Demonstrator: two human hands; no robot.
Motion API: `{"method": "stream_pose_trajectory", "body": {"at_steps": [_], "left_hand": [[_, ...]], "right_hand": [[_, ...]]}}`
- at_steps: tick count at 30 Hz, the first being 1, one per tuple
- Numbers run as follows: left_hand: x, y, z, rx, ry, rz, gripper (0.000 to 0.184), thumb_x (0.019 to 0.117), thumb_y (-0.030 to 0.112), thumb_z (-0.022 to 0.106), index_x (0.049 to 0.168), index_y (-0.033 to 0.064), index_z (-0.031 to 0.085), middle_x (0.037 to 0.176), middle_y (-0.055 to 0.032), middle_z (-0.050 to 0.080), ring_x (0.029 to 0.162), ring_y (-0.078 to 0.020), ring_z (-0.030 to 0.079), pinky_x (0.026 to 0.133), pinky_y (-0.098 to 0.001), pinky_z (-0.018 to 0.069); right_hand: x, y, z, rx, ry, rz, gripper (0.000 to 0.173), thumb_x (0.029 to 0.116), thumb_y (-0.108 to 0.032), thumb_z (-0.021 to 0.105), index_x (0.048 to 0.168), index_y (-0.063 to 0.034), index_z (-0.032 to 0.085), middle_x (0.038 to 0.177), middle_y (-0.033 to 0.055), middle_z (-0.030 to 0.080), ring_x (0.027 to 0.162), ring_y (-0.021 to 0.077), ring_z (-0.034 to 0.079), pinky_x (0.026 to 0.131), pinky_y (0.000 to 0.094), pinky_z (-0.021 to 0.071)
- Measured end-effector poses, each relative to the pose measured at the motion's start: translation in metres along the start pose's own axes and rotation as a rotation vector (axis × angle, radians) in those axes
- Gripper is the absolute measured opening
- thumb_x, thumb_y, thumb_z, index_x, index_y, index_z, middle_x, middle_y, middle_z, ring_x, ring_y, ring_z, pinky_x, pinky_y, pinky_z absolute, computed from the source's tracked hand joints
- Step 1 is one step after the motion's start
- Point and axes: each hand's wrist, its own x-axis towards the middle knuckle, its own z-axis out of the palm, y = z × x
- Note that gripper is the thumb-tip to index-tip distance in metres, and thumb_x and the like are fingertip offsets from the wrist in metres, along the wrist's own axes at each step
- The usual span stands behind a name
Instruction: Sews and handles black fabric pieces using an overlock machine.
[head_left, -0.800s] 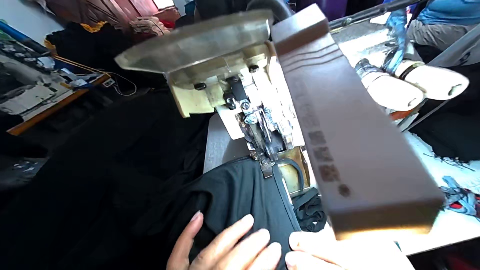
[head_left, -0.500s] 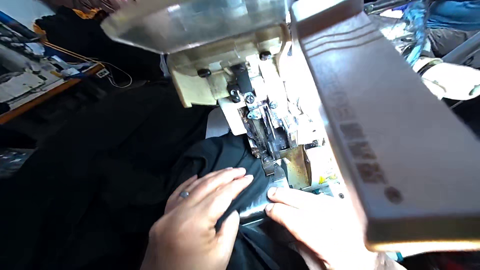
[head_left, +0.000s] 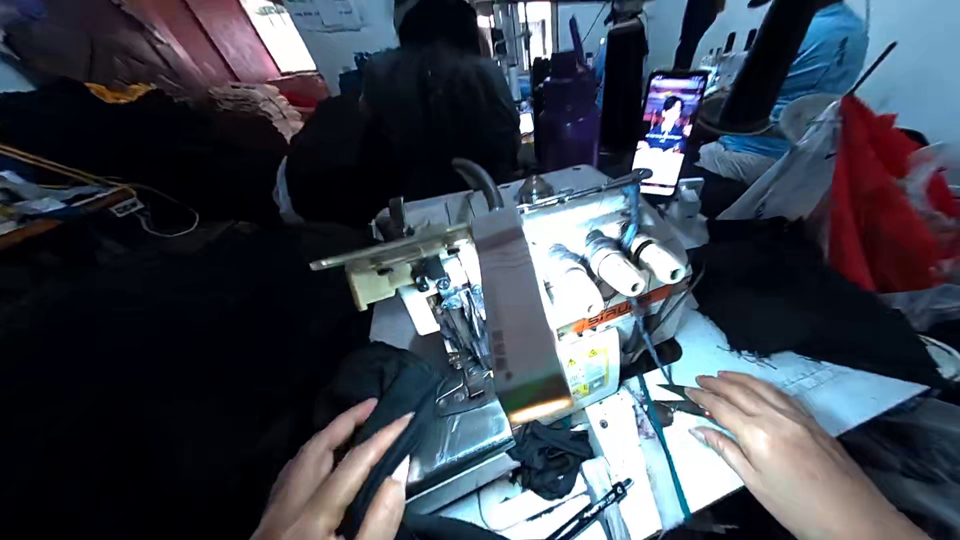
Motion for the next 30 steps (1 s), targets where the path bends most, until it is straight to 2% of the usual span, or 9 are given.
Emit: {"method": "stream_pose_trajectory", "body": {"at_steps": [6, 10, 12, 14, 16, 20, 25, 27, 30], "left_hand": [[-0.027, -0.011, 0.047, -0.156, 0.348, 0.066, 0.027, 0.097, 0.009, 0.055, 0.104, -0.0101, 0.071, 0.124, -0.0362, 0.059, 0.135, -0.0301, 0.048, 0.117, -0.0318, 0.0312], [-0.032, -0.014, 0.064, -0.101, 0.488, 0.088, 0.026, 0.1016, 0.021, 0.054, 0.11, 0.0057, 0.073, 0.126, -0.0243, 0.061, 0.138, -0.0225, 0.045, 0.119, -0.0294, 0.0275], [-0.033, -0.016, 0.069, -0.119, 0.518, 0.097, 0.027, 0.1042, 0.026, 0.052, 0.112, 0.01, 0.073, 0.128, -0.0194, 0.061, 0.139, -0.0189, 0.043, 0.12, -0.0285, 0.0262], [-0.034, -0.018, 0.07, -0.156, 0.531, 0.098, 0.029, 0.1053, 0.03, 0.05, 0.113, 0.0128, 0.073, 0.129, -0.0149, 0.061, 0.14, -0.0157, 0.042, 0.12, -0.0278, 0.0257], [-0.034, -0.019, 0.07, -0.178, 0.535, 0.106, 0.029, 0.1061, 0.031, 0.049, 0.114, 0.0147, 0.072, 0.13, -0.0114, 0.06, 0.141, -0.0133, 0.041, 0.121, -0.0269, 0.0252], [-0.036, -0.021, 0.069, -0.218, 0.523, 0.119, 0.028, 0.1071, 0.03, 0.047, 0.116, 0.0164, 0.07, 0.13, -0.0072, 0.059, 0.141, -0.0096, 0.04, 0.121, -0.0253, 0.0249], [-0.038, -0.022, 0.07, -0.254, 0.54, 0.104, 0.028, 0.1069, 0.032, 0.048, 0.119, 0.0189, 0.07, 0.129, -0.0048, 0.059, 0.139, -0.0069, 0.041, 0.119, -0.0237, 0.0265], [-0.039, -0.022, 0.07, -0.269, 0.55, 0.104, 0.026, 0.1069, 0.032, 0.049, 0.12, 0.0221, 0.07, 0.129, -0.0013, 0.059, 0.139, -0.005, 0.041, 0.119, -0.0231, 0.0277], [-0.039, -0.023, 0.07, -0.296, 0.555, 0.114, 0.026, 0.107, 0.034, 0.049, 0.122, 0.027, 0.069, 0.131, 0.0049, 0.058, 0.139, -0.002, 0.039, 0.119, -0.0227, 0.0274]], "right_hand": [[-0.015, 0.018, 0.015, -0.111, 0.136, -0.115, 0.028, 0.0892, 0.0, 0.057, 0.105, -0.0088, 0.078, 0.1, 0.0087, 0.077, 0.09, 0.0279, 0.075, 0.084, 0.0451, 0.0576], [-0.011, 0.009, -0.018, 0.134, 0.01, 0.132, 0.027, 0.0951, 0.005, 0.052, 0.116, 0.0097, 0.07, 0.097, 0.031, 0.07, 0.083, 0.0478, 0.071, 0.072, 0.0608, 0.0566], [-0.006, 0.001, -0.039, 0.286, -0.041, 0.2, 0.033, 0.1006, -0.004, 0.047, 0.123, 0.0141, 0.064, 0.106, 0.0357, 0.068, 0.086, 0.0475, 0.069, 0.076, 0.0563, 0.0556], [0.002, -0.017, -0.057, 0.377, -0.133, 0.181, 0.056, 0.1029, -0.032, 0.056, 0.132, 0.0146, 0.058, 0.109, 0.0387, 0.064, 0.088, 0.0473, 0.066, 0.078, 0.0561, 0.0539], [0.012, -0.043, -0.067, 0.425, -0.152, 0.074, 0.061, 0.0994, -0.038, 0.064, 0.133, 0.0122, 0.06, 0.1, 0.0347, 0.064, 0.078, 0.0407, 0.064, 0.071, 0.0499, 0.055], [0.042, -0.1, -0.079, 0.422, -0.245, -0.168, 0.042, 0.0996, -0.014, 0.061, 0.135, 0.008, 0.061, 0.099, 0.0279, 0.069, 0.081, 0.039, 0.069, 0.072, 0.0488, 0.0567], [0.079, -0.133, -0.046, 0.192, -0.117, -0.324, 0.043, 0.104, -0.032, 0.054, 0.134, -0.0049, 0.066, 0.1, 0.0128, 0.075, 0.085, 0.0286, 0.073, 0.068, 0.0415, 0.0579], [0.089, -0.138, -0.023, 0.155, 0.018, -0.328, 0.04, 0.0977, -0.031, 0.058, 0.126, -0.0072, 0.073, 0.086, 0.0091, 0.072, 0.07, 0.0246, 0.07, 0.054, 0.0373, 0.0538], [0.097, -0.144, -0.008, 0.086, 0.105, -0.332, 0.036, 0.0922, -0.033, 0.059, 0.116, -0.0119, 0.078, 0.08, 0.0066, 0.07, 0.064, 0.0217, 0.067, 0.049, 0.0351, 0.05]]}}
